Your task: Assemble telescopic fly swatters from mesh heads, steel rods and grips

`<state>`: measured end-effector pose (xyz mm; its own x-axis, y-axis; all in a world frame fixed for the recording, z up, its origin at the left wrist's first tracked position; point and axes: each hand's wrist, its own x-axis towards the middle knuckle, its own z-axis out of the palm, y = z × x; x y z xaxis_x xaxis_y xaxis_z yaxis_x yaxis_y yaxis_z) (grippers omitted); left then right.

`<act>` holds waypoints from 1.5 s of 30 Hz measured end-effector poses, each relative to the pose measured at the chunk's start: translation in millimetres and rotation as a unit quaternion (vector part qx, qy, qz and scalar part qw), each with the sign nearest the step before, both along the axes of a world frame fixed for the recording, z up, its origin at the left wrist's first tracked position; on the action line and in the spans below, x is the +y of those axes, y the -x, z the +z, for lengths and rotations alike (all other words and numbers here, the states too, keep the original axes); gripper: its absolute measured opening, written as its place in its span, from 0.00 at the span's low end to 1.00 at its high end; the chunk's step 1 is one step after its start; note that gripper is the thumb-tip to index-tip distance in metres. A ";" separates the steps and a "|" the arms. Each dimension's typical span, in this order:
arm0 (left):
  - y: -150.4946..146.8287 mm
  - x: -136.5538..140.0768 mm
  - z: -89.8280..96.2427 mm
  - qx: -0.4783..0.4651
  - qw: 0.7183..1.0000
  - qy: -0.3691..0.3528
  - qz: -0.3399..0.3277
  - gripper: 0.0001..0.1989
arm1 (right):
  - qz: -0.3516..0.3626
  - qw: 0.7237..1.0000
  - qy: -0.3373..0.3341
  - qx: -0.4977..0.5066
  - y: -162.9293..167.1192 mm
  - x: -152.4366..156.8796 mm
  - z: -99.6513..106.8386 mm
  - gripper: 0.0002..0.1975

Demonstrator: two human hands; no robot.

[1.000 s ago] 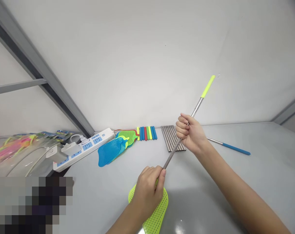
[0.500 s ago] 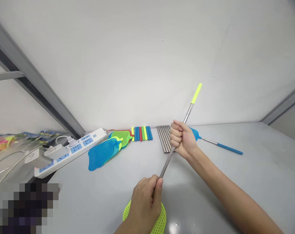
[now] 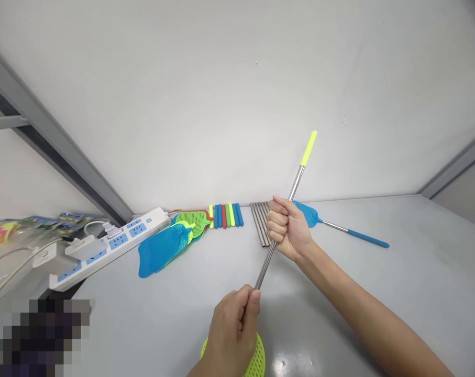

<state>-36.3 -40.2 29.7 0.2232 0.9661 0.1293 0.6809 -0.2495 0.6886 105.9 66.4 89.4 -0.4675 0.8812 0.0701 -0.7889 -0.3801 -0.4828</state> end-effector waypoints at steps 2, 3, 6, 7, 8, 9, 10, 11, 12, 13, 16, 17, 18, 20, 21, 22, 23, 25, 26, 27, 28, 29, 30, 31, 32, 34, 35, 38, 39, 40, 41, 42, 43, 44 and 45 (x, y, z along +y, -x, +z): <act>0.2 0.3 1.2 -0.002 1.000 0.006 0.002 0.16 | 0.004 1.000 -0.005 0.002 0.7 -0.3 -0.6 0.17; 0.5 0.9 1.6 0.000 1.000 0.005 0.001 0.16 | 0.003 1.000 -0.006 0.001 0.6 -0.4 -0.6 0.17; 2.6 3.9 1.9 0.011 1.000 -0.003 -0.007 0.16 | -0.009 1.000 -0.009 -0.006 -0.9 -1.4 1.2 0.17; 3.6 5.4 1.9 0.016 1.000 -0.008 -0.009 0.16 | -0.015 1.000 -0.011 -0.012 -1.6 -1.8 2.7 0.17; 4.8 7.1 1.8 0.022 1.000 -0.015 -0.010 0.16 | -0.019 1.000 -0.012 -0.019 -2.1 -2.1 4.6 0.17; 5.9 8.9 1.6 0.028 0.999 -0.026 -0.012 0.16 | -0.025 0.999 -0.016 -0.028 -2.5 -2.3 6.9 0.16; 7.1 10.8 1.4 0.034 0.998 -0.042 -0.012 0.16 | -0.032 0.999 -0.021 -0.038 -2.8 -2.2 9.4 0.15; 8.2 12.7 1.2 0.040 0.997 -0.059 -0.014 0.15 | -0.042 0.998 -0.027 -0.048 -3.0 -2.0 11.9 0.14; 9.2 14.5 0.9 0.046 0.996 -0.077 -0.017 0.15 | -0.060 0.996 -0.033 -0.056 -3.3 -1.4 14.2 0.13; 10.0 16.1 0.7 0.051 0.994 -0.092 -0.023 0.14 | -0.088 0.994 -0.036 -0.061 -3.8 -0.7 16.2 0.11; 11.3 19.4 0.4 0.061 0.990 -0.112 -0.054 0.11 | -0.214 0.975 -0.018 -0.050 -8.3 1.9 18.9 0.09; 11.3 19.9 0.7 0.063 0.989 -0.114 -0.065 0.10 | -0.257 0.965 -0.008 -0.044 -10.9 2.7 18.8 0.09; 11.0 20.1 1.2 0.064 0.989 -0.115 -0.075 0.09 | -0.291 0.956 0.001 -0.040 -14.0 3.3 18.5 0.09; 10.0 19.7 2.5 0.066 0.988 -0.110 -0.089 0.08 | -0.324 0.945 0.011 -0.045 -20.6 3.7 18.2 0.09; 9.5 19.3 3.2 0.067 0.988 -0.106 -0.094 0.08 | -0.324 0.945 0.011 -0.050 -23.6 3.6 18.5 0.09; 8.9 18.9 3.8 0.067 0.988 -0.101 -0.098 0.09 | -0.319 0.946 0.010 -0.054 -26.1 3.4 19.3 0.09; 8.5 18.6 4.1 0.064 0.988 -0.097 -0.100 0.09 | -0.311 0.949 0.007 -0.058 -28.2 3.0 20.5 0.09; 8.2 18.8 4.1 0.046 0.990 -0.093 -0.093 0.08 | -0.297 0.953 -0.001 -0.063 -31.2 2.3 24.0 0.10; 8.3 19.3 3.8 0.034 0.992 -0.091 -0.085 0.07 | -0.295 0.953 -0.006 -0.063 -32.6 2.1 26.0 0.10; 8.5 20.2 3.3 0.023 0.993 -0.088 -0.076 0.06 | -0.298 0.952 -0.013 -0.063 -34.4 1.9 27.9 0.11; 8.8 21.3 2.8 0.014 0.994 -0.083 -0.066 0.05 | -0.304 0.950 -0.021 -0.062 -36.6 1.9 29.8 0.11; 9.1 22.6 2.1 0.008 0.996 -0.077 -0.053 0.06 | -0.311 0.948 -0.029 -0.060 -39.4 2.0 31.4 0.12; 9.5 23.9 1.5 0.003 0.997 -0.070 -0.036 0.07 | -0.318 0.945 -0.035 -0.060 -42.7 2.2 32.7 0.12; 9.9 25.2 0.9 -0.003 0.998 -0.062 -0.014 0.10 | -0.325 0.943 -0.039 -0.060 -46.3 2.6 33.7 0.12; 10.3 26.3 0.4 -0.008 0.998 -0.054 0.011 0.13 | -0.328 0.942 -0.041 -0.060 -50.0 3.1 34.4 0.13; 11.3 28.1 0.1 -0.016 0.998 -0.039 0.049 0.16 | -0.334 0.940 -0.038 -0.060 -56.5 4.7 34.9 0.13; 11.7 28.6 0.5 -0.015 0.998 -0.033 0.054 0.15 | -0.335 0.940 -0.035 -0.060 -58.7 5.6 34.8 0.13; 12.3 28.5 3.7 0.006 1.000 -0.006 0.018 0.10 | -0.317 0.946 -0.019 -0.059 -58.9 8.1 32.9 0.13; 12.2 27.8 5.3 0.013 1.000 0.008 0.003 0.11 | -0.306 0.950 -0.014 -0.058 -56.7 8.7 31.8 0.13; 11.9 26.8 6.8 0.018 0.999 0.026 -0.010 0.12 | -0.294 0.954 -0.009 -0.057 -53.5 9.1 30.3 0.13; 11.4 25.6 8.3 0.018 0.999 0.043 -0.022 0.12 | -0.283 0.958 -0.005 -0.055 -49.5 9.4 28.6 0.13; 10.7 24.2 9.5 0.015 0.998 0.056 -0.038 0.11 | -0.273 0.960 -0.002 -0.054 -45.0 9.6 26.5 0.13; 9.9 22.7 10.3 0.009 0.996 0.065 -0.059 0.11 | -0.264 0.963 0.002 -0.053 -40.2 9.6 24.2 0.13; 8.9 21.2 10.6 0.004 0.994 0.070 -0.084 0.10 | -0.255 0.966 0.005 -0.053 -35.5 9.7 21.8 0.13; 7.8 19.7 10.5 0.002 0.991 0.071 -0.111 0.11 | -0.246 0.968 0.009 -0.052 -31.1 9.7 19.4 0.13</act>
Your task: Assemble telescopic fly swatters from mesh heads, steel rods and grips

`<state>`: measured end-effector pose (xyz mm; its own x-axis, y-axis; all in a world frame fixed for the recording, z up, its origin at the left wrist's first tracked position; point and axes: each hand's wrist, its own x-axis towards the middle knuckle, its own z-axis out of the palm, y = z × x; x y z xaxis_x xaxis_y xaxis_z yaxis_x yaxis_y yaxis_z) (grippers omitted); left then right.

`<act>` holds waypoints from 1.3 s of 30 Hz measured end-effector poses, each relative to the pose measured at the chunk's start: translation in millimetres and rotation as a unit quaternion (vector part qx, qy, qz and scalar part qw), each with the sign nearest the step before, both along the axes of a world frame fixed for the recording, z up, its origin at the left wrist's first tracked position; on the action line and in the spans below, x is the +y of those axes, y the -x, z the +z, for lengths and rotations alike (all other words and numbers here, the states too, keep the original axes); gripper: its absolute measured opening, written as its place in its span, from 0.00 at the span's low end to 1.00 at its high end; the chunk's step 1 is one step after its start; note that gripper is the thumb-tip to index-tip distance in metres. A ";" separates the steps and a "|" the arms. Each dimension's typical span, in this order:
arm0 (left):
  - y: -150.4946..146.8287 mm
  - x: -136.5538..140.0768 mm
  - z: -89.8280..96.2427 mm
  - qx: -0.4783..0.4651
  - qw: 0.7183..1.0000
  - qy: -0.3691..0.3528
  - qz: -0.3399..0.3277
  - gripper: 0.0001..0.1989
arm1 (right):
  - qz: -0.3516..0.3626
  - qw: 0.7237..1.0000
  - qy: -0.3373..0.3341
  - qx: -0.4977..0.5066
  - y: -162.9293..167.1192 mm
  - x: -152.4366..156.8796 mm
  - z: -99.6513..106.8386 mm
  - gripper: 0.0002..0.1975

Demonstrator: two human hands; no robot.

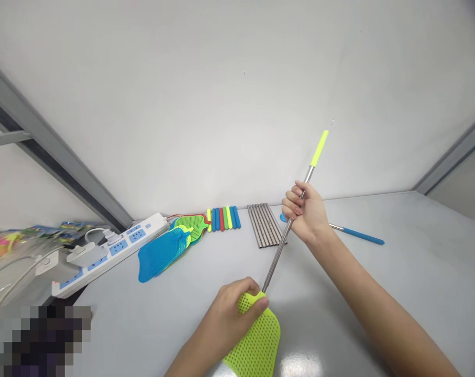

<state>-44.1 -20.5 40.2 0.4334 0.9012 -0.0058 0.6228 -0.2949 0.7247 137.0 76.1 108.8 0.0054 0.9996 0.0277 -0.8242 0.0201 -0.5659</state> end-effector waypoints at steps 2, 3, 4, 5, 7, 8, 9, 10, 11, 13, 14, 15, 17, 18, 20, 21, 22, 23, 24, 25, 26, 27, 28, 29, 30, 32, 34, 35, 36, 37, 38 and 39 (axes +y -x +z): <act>-2.4 -2.9 -1.7 0.004 0.999 -0.006 -0.042 0.13 | 0.005 1.000 0.012 0.005 6.6 0.0 -4.3 0.13; -3.6 -4.3 -3.2 0.011 0.999 -0.013 -0.050 0.13 | 0.005 1.000 0.016 0.006 8.6 0.0 -5.9 0.13; -4.8 -5.7 -5.0 0.020 0.998 -0.023 -0.052 0.14 | 0.006 1.000 0.019 0.008 9.8 0.1 -7.1 0.14; -6.1 -7.1 -7.1 0.028 0.998 -0.034 -0.048 0.14 | 0.008 1.000 0.021 0.009 10.2 0.2 -7.9 0.15; -8.9 -9.8 -12.0 0.043 0.997 -0.060 -0.030 0.13 | 0.020 1.000 0.019 0.010 9.7 0.4 -8.7 0.16; -10.4 -11.0 -14.6 0.048 0.996 -0.076 -0.016 0.13 | 0.027 0.999 0.018 0.011 9.3 0.6 -8.9 0.17; -11.9 -12.1 -17.3 0.051 0.994 -0.092 0.001 0.13 | 0.034 0.999 0.017 0.011 8.9 0.9 -9.1 0.17; -13.4 -13.1 -19.8 0.052 0.993 -0.107 0.020 0.13 | 0.040 0.999 0.017 0.012 8.7 1.2 -9.3 0.17; -14.6 -14.0 -22.0 0.052 0.991 -0.121 0.035 0.13 | 0.044 0.999 0.017 0.014 8.7 1.4 -9.5 0.17; -16.1 -15.2 -24.9 0.049 0.987 -0.140 0.058 0.13 | 0.051 0.998 0.015 0.019 9.3 1.5 -9.8 0.17; -16.3 -15.5 -25.3 0.048 0.986 -0.146 0.064 0.13 | 0.055 0.998 0.013 0.022 9.6 1.3 -9.9 0.18; -16.1 -15.7 -25.1 0.047 0.985 -0.149 0.068 0.13 | 0.060 0.998 0.009 0.026 10.0 1.1 -9.9 0.18; -14.9 -15.4 -23.0 0.047 0.986 -0.148 0.066 0.13 | 0.068 0.997 -0.003 0.034 10.6 0.2 -9.8 0.18; -14.0 -15.1 -21.6 0.048 0.987 -0.143 0.061 0.13 | 0.072 0.997 -0.009 0.039 10.8 -0.2 -9.8 0.18; -12.5 -14.4 -18.9 0.051 0.989 -0.131 0.054 0.13 | 0.076 0.996 -0.017 0.048 11.3 -0.8 -9.9 0.18; -12.0 -14.1 -18.1 0.051 0.989 -0.126 0.053 0.13 | 0.078 0.995 -0.018 0.052 11.6 -1.1 -10.1 0.18; -11.6 -13.9 -17.7 0.050 0.990 -0.122 0.053 0.13 | 0.079 0.995 -0.018 0.055 12.0 -1.3 -10.4 0.18; -11.4 -14.0 -17.7 0.049 0.990 -0.119 0.055 0.13 | 0.082 0.995 -0.018 0.059 12.4 -1.6 -10.8 0.18; -11.3 -14.2 -18.0 0.047 0.990 -0.117 0.057 0.13 | 0.085 0.994 -0.019 0.064 12.9 -1.7 -11.2 0.18; -11.2 -14.4 -18.5 0.046 0.991 -0.115 0.057 0.13 | 0.090 0.993 -0.021 0.068 13.2 -1.9 -11.8 0.18; -11.1 -14.7 -18.9 0.044 0.991 -0.113 0.058 0.13 | 0.095 0.993 -0.024 0.070 13.5 -1.8 -12.6 0.18; -11.0 -14.9 -19.3 0.043 0.991 -0.112 0.059 0.14 | 0.100 0.992 -0.028 0.072 13.5 -1.7 -13.7 0.18; -10.9 -15.0 -19.5 0.043 0.991 -0.110 0.059 0.14 | 0.104 0.991 -0.031 0.073 13.4 -1.2 -15.0 0.18; -10.7 -15.0 -19.5 0.043 0.991 -0.108 0.058 0.14 | 0.107 0.991 -0.035 0.073 13.1 -0.6 -16.7 0.19; -10.4 -14.9 -19.3 0.043 0.992 -0.107 0.058 0.14 | 0.108 0.991 -0.038 0.075 12.6 0.4 -18.7 0.19; -9.9 -14.4 -18.5 0.041 0.992 -0.105 0.063 0.14 | 0.109 0.990 -0.045 0.081 11.6 2.6 -23.1 0.19; -9.6 -13.8 -17.7 0.039 0.992 -0.102 0.068 0.14 | 0.110 0.989 -0.051 0.087 11.1 4.6 -27.3 0.20; -9.5 -13.7 -17.5 0.037 0.992 -0.101 0.071 0.14 | 0.110 0.989 -0.053 0.088 11.1 5.3 -29.0 0.20; -9.5 -13.7 -17.4 0.037 0.992 -0.099 0.074 0.15 | 0.111 0.989 -0.053 0.088 11.3 5.7 -30.4 0.20; -9.5 -13.7 -17.5 0.036 0.992 -0.098 0.076 0.15 | 0.112 0.989 -0.053 0.087 11.5 5.8 -31.5 0.20; -9.5 -13.8 -17.7 0.035 0.992 -0.097 0.079 0.15 | 0.112 0.989 -0.052 0.087 11.8 5.7 -32.4 0.20; -9.5 -14.0 -18.0 0.034 0.991 -0.096 0.081 0.15 | 0.113 0.988 -0.051 0.088 12.1 5.5 -33.2 0.20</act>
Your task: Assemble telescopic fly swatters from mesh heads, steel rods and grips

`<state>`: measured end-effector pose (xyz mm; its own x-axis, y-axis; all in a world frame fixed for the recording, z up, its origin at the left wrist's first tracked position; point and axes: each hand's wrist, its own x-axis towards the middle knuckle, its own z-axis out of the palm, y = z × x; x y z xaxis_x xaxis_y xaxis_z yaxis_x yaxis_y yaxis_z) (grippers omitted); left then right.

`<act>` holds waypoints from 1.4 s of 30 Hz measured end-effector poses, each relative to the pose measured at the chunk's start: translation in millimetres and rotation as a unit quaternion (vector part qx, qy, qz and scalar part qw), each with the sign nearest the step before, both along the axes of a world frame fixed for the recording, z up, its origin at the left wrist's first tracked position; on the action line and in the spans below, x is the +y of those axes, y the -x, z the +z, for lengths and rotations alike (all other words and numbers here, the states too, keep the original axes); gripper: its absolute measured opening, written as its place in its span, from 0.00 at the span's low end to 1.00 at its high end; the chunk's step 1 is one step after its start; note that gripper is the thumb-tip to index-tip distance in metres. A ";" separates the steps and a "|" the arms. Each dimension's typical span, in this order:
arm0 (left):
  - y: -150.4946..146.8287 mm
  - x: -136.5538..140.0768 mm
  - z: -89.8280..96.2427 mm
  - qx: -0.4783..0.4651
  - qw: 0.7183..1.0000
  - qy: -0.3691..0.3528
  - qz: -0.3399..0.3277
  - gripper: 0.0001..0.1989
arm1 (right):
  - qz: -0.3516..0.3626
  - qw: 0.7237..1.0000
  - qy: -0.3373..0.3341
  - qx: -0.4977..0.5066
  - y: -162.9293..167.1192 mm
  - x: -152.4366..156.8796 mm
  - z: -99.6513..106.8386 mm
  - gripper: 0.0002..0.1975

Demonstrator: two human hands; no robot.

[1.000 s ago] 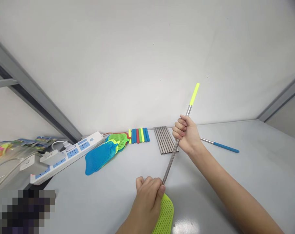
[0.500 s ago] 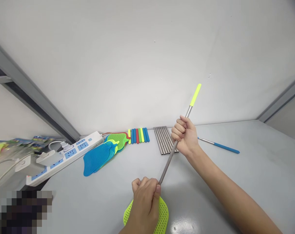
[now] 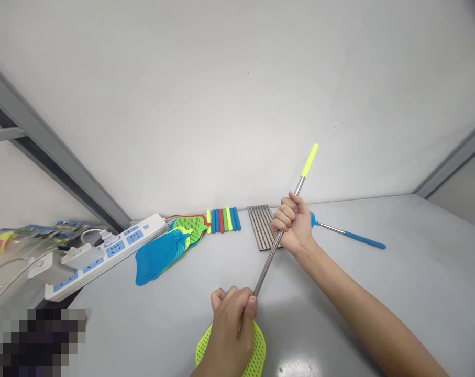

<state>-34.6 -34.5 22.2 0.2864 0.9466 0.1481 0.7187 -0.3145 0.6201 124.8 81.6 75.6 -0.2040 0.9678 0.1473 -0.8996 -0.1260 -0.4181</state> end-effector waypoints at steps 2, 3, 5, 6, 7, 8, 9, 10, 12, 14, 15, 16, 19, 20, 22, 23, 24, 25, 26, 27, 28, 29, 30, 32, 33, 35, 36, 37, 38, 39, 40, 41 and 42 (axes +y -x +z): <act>-0.1 -0.3 -0.8 -0.006 1.000 0.005 0.006 0.15 | 0.006 1.000 0.000 0.010 0.7 -0.5 -1.6 0.20; -0.2 -0.4 -1.2 -0.010 1.000 0.008 0.007 0.15 | 0.011 1.000 -0.002 0.019 1.0 -0.7 -2.4 0.20; -0.3 -0.3 -1.7 -0.017 1.000 0.012 0.012 0.15 | 0.026 0.999 -0.004 0.036 2.1 -0.7 -4.1 0.20; -0.3 -0.1 -1.7 -0.021 1.000 0.015 0.014 0.15 | 0.032 0.999 -0.003 0.041 2.8 -0.7 -4.8 0.20; -0.3 0.1 -1.6 -0.024 0.999 0.017 0.016 0.15 | 0.037 0.998 -0.002 0.044 3.5 -0.7 -5.4 0.20; -0.3 0.3 -1.3 -0.027 0.999 0.020 0.018 0.15 | 0.040 0.998 -0.001 0.046 4.3 -0.8 -5.9 0.20; -0.3 0.5 -1.0 -0.029 0.999 0.024 0.019 0.15 | 0.042 0.998 0.000 0.050 5.0 -0.9 -6.2 0.20; -0.2 0.8 -0.7 -0.030 0.999 0.028 0.019 0.16 | 0.044 0.997 0.001 0.056 5.6 -1.0 -6.4 0.20; -0.1 1.3 -0.4 -0.030 0.999 0.031 0.019 0.16 | 0.050 0.996 0.002 0.074 6.4 -1.5 -6.9 0.20; 0.0 2.0 -0.6 -0.028 0.999 0.033 0.020 0.16 | 0.062 0.994 0.004 0.094 6.9 -1.7 -7.8 0.20; 0.0 2.4 -0.9 -0.028 0.999 0.034 0.020 0.16 | 0.069 0.992 0.005 0.103 7.2 -1.7 -8.4 0.20; 0.0 2.8 -1.2 -0.029 0.999 0.034 0.020 0.16 | 0.076 0.991 0.006 0.111 7.4 -1.5 -9.2 0.20; 0.3 3.4 -2.2 -0.032 0.999 0.035 0.023 0.16 | 0.095 0.987 0.005 0.131 9.0 -0.6 -12.3 0.20; 0.4 3.2 -2.5 -0.033 0.998 0.037 0.024 0.16 | 0.101 0.986 0.004 0.135 9.8 -0.3 -13.4 0.20; 0.6 2.6 -3.2 -0.037 0.998 0.043 0.027 0.16 | 0.114 0.983 0.002 0.142 11.6 -0.2 -15.0 0.20; 0.6 2.3 -3.6 -0.040 0.998 0.045 0.027 0.16 | 0.119 0.982 0.002 0.144 12.6 -0.4 -15.4 0.20; 0.7 2.0 -4.1 -0.043 0.998 0.046 0.026 0.17 | 0.124 0.982 0.002 0.145 13.4 -0.8 -15.6 0.19; 0.7 1.7 -4.6 -0.047 0.997 0.047 0.025 0.17 | 0.127 0.981 0.001 0.144 14.2 -1.3 -15.5 0.19; 0.7 1.7 -5.1 -0.050 0.997 0.048 0.024 0.17 | 0.128 0.982 0.000 0.142 14.9 -1.8 -15.2 0.19; 0.7 1.7 -5.5 -0.051 0.997 0.050 0.023 0.17 | 0.128 0.982 -0.002 0.138 15.5 -2.5 -14.8 0.19; 0.8 1.9 -5.7 -0.051 0.997 0.052 0.022 0.17 | 0.127 0.983 -0.003 0.134 16.1 -3.1 -14.2 0.19; 0.8 2.2 -5.7 -0.049 0.997 0.054 0.020 0.17 | 0.125 0.984 -0.005 0.130 16.6 -3.7 -13.6 0.19; 0.9 2.6 -5.4 -0.047 0.997 0.055 0.019 0.17 | 0.122 0.984 -0.005 0.128 17.1 -4.3 -13.0 0.19; 1.0 3.6 -4.3 -0.042 0.997 0.055 0.014 0.17 | 0.115 0.985 -0.001 0.126 17.8 -5.0 -11.4 0.19; 0.9 4.1 -3.5 -0.039 0.998 0.054 0.010 0.17 | 0.111 0.986 0.002 0.125 17.9 -5.1 -10.4 0.19; 0.2 5.0 -2.2 -0.030 0.998 0.050 -0.005 0.16 | 0.106 0.988 0.011 0.115 17.7 -4.8 -8.0 0.17; -0.4 5.4 -1.9 -0.024 0.999 0.046 -0.015 0.16 | 0.105 0.989 0.014 0.104 17.5 -4.5 -6.8 0.17; -1.0 5.7 -1.7 -0.018 0.999 0.041 -0.025 0.16 | 0.104 0.990 0.017 0.090 17.4 -4.2 -5.6 0.16; -1.6 6.0 -1.8 -0.011 0.999 0.035 -0.034 0.16 | 0.101 0.992 0.017 0.073 17.5 -4.0 -4.5 0.15; -2.0 6.3 -2.1 -0.004 0.999 0.029 -0.039 0.15 | 0.094 0.994 0.016 0.057 18.0 -4.0 -3.6 0.14; -2.2 6.6 -2.4 0.003 0.999 0.022 -0.042 0.15 | 0.084 0.996 0.014 0.041 19.0 -4.4 -3.0 0.13; -2.1 6.9 -2.7 0.009 0.999 0.013 -0.039 0.15 | 0.072 0.997 0.012 0.027 20.7 -5.0 -2.7 0.12; -1.9 7.2 -2.9 0.013 0.999 0.003 -0.034 0.15 | 0.061 0.998 0.011 0.014 22.9 -6.1 -2.8 0.11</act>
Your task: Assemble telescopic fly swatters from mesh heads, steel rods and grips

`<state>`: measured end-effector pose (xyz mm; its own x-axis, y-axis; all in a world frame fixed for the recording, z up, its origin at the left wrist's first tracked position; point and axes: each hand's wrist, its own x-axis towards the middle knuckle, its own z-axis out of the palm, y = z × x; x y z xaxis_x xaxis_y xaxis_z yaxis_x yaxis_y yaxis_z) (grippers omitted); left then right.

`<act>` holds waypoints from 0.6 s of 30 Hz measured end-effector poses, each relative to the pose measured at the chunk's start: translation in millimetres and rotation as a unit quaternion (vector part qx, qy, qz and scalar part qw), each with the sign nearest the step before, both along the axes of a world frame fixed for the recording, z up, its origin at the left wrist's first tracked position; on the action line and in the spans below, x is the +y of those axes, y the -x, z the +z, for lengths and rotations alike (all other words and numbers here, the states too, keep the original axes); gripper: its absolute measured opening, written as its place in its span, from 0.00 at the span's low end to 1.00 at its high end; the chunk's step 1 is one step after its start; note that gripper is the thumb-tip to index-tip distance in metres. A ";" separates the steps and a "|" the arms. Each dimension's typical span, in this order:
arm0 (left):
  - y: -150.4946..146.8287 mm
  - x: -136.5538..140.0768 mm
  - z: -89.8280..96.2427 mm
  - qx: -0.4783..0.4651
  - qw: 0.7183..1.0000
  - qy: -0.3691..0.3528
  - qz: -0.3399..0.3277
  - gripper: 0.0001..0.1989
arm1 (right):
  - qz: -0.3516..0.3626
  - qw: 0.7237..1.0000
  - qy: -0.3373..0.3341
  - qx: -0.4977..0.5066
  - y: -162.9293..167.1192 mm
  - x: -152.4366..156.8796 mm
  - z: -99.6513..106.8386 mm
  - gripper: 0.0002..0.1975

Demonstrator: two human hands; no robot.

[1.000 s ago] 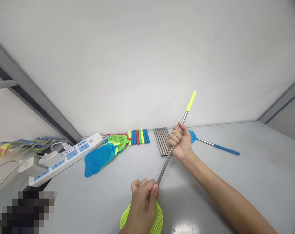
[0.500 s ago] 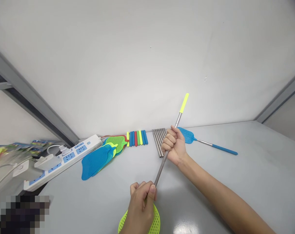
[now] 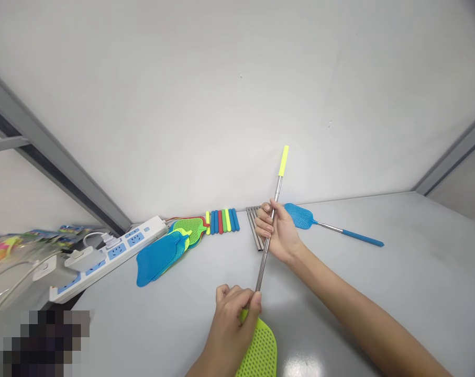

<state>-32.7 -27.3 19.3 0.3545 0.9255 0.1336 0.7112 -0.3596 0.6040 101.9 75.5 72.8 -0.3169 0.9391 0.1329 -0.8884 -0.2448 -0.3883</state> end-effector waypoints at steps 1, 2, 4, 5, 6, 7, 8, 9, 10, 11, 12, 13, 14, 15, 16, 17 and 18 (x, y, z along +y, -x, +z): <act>0.4 0.4 -0.1 0.002 1.000 -0.009 0.007 0.15 | -0.007 1.000 0.000 -0.011 2.7 -1.4 -0.4 0.10; 1.0 0.8 0.0 0.002 1.000 -0.017 0.015 0.15 | -0.010 1.000 0.002 -0.022 5.6 -3.0 -1.2 0.09; 2.0 1.6 0.5 -0.004 0.999 -0.027 0.027 0.15 | -0.002 0.999 0.006 -0.034 11.4 -6.8 -3.1 0.10; 2.4 1.9 0.8 -0.008 0.999 -0.029 0.031 0.15 | 0.004 0.999 0.007 -0.036 13.8 -8.7 -3.9 0.10; 2.7 2.1 1.0 -0.011 0.999 -0.029 0.034 0.15 | 0.011 0.999 0.007 -0.036 15.7 -10.5 -4.6 0.11; 2.9 2.2 1.1 -0.014 0.999 -0.029 0.036 0.15 | 0.017 0.999 0.007 -0.035 17.1 -12.1 -5.1 0.11; 3.0 2.3 1.1 -0.017 0.999 -0.028 0.037 0.15 | 0.022 0.999 0.006 -0.033 18.1 -13.4 -5.3 0.11; 3.0 2.3 1.1 -0.018 0.999 -0.026 0.037 0.15 | 0.027 0.999 0.005 -0.033 18.6 -14.5 -5.4 0.11; 3.1 2.4 1.0 -0.018 0.999 -0.023 0.037 0.15 | 0.033 0.999 0.003 -0.033 18.9 -15.2 -5.4 0.11; 3.1 2.6 1.0 -0.016 0.999 -0.021 0.036 0.15 | 0.040 0.999 0.001 -0.033 18.9 -15.8 -5.4 0.11; 3.2 2.8 1.0 -0.013 0.999 -0.018 0.034 0.15 | 0.050 0.998 -0.001 -0.033 18.9 -16.1 -5.5 0.11; 3.2 3.0 1.0 -0.008 0.999 -0.015 0.034 0.16 | 0.060 0.998 -0.002 -0.034 18.7 -16.2 -5.7 0.11; 3.3 3.2 1.0 -0.002 0.999 -0.010 0.032 0.16 | 0.071 0.997 -0.002 -0.035 18.5 -16.2 -6.0 0.12; 3.4 3.4 1.0 0.004 0.999 -0.005 0.032 0.16 | 0.082 0.996 -0.001 -0.037 18.2 -16.2 -6.5 0.13; 3.4 3.5 1.1 0.010 0.999 0.001 0.032 0.16 | 0.091 0.995 0.000 -0.039 17.9 -16.3 -7.0 0.14; 3.4 3.5 1.1 0.016 0.999 0.009 0.031 0.16 | 0.100 0.994 0.001 -0.041 17.7 -16.3 -7.6 0.14; 3.2 3.2 1.3 0.022 0.999 0.018 0.029 0.16 | 0.109 0.993 0.002 -0.044 17.5 -16.5 -8.1 0.15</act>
